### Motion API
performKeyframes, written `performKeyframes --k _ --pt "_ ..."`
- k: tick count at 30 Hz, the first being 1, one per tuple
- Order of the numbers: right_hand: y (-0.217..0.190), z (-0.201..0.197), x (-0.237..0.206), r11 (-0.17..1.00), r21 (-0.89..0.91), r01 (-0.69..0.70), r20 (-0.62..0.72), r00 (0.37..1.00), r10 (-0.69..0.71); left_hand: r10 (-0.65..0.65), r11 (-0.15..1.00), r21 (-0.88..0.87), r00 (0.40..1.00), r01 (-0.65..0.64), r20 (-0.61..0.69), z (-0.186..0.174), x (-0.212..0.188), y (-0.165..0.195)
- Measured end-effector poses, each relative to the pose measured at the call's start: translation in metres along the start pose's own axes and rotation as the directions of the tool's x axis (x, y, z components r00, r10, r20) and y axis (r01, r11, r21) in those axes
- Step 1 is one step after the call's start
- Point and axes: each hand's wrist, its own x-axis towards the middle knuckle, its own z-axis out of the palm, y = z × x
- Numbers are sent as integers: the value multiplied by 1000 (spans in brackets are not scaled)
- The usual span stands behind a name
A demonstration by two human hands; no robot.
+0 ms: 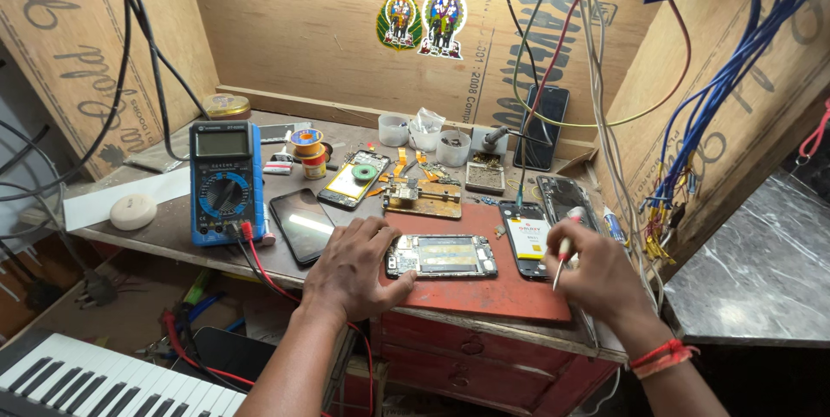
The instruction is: The person works at a cluttered electronics repair bench on a disassembled smartphone. They use a small screwdriver-like tool to pry and work on the phone's internal board, lift and reposition the phone frame, and continue probing and adjusting components on the opened device.
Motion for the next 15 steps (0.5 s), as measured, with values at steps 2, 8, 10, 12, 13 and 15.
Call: performKeyframes --k 2,8,10,12,13,15 --pt "1 -4 13 998 -28 -63 -41 997 62 -18 1000 2 1000 18 16 -1 0 -1" --pt "7 -10 56 988 -119 102 293 954 -63 -7 1000 9 1000 7 28 -1 0 -4" --pt "6 -11 68 986 -123 111 384 922 -56 9 1000 24 1000 -10 7 -1 0 -5" --pt "4 -12 76 984 -153 97 449 893 -18 21 1000 9 1000 -21 -7 0 -1 -6" --pt "2 -13 80 981 -180 77 466 884 16 27 1000 3 1000 -27 -14 0 -2 -7" --pt "-2 -13 86 978 -202 60 492 869 48 27 1000 13 1000 -27 -15 0 -2 -8"
